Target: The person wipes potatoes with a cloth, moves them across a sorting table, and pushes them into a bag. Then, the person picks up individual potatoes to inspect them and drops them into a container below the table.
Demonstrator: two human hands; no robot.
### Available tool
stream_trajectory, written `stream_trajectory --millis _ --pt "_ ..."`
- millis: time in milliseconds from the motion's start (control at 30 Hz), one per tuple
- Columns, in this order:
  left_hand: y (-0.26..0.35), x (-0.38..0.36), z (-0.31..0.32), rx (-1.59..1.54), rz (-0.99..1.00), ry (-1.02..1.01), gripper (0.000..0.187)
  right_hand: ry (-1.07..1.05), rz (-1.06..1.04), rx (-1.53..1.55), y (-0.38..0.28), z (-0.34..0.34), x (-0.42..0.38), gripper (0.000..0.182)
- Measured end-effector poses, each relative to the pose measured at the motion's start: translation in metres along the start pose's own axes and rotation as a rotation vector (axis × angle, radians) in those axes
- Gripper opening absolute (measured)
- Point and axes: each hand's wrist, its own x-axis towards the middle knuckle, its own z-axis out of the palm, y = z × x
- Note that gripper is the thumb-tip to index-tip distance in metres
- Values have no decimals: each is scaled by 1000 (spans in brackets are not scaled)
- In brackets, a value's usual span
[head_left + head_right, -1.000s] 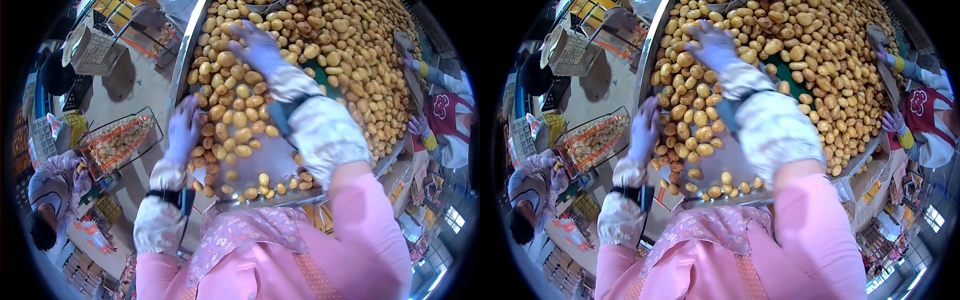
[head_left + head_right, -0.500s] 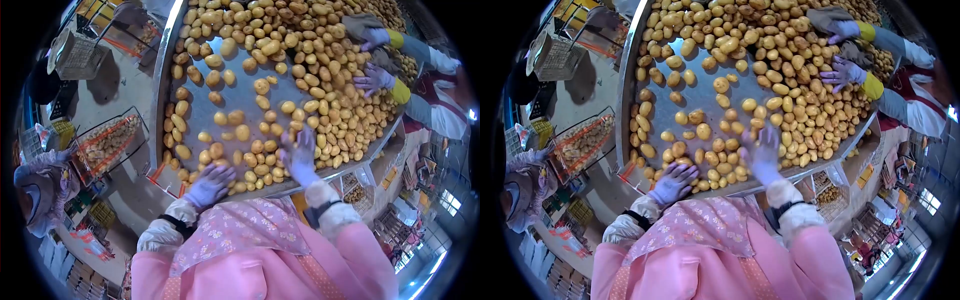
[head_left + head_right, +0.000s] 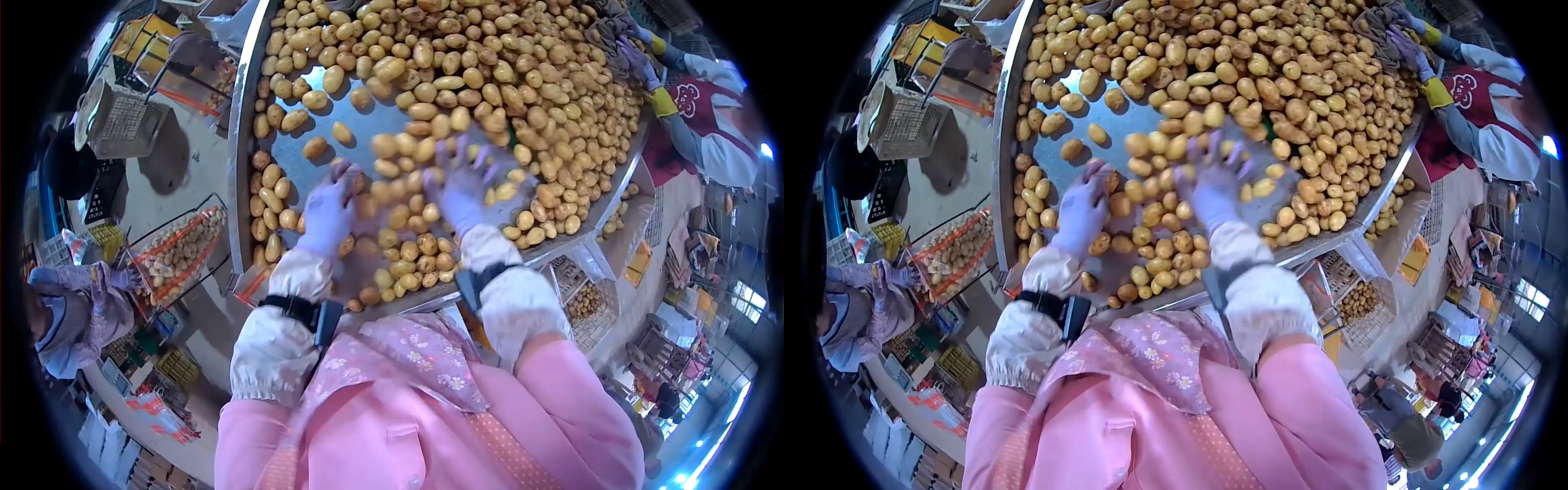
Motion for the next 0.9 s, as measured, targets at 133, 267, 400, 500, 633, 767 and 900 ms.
stream_trajectory --millis 133,267,400,500,633,767,900 --pt "10 12 -6 299 6 -314 46 -150 -460 270 29 -25 -91 54" --pt "-36 3 -15 341 -212 -333 29 -245 -338 146 103 -53 -135 48" --pt "-55 -14 -17 -74 -441 -92 20 160 -17 253 109 -27 -137 44" --pt "-48 -33 -2 -274 -445 18 28 213 -352 485 38 -40 -76 32" --pt "2 -42 -20 -842 -715 -108 55 92 -482 638 -67 -26 -40 27" --pt "36 -48 -59 -1447 -780 -274 76 -136 -466 265 -102 -17 -45 24" --pt "21 -63 -63 -1768 -756 -377 89 37 -38 1256 -44 -12 -109 34"
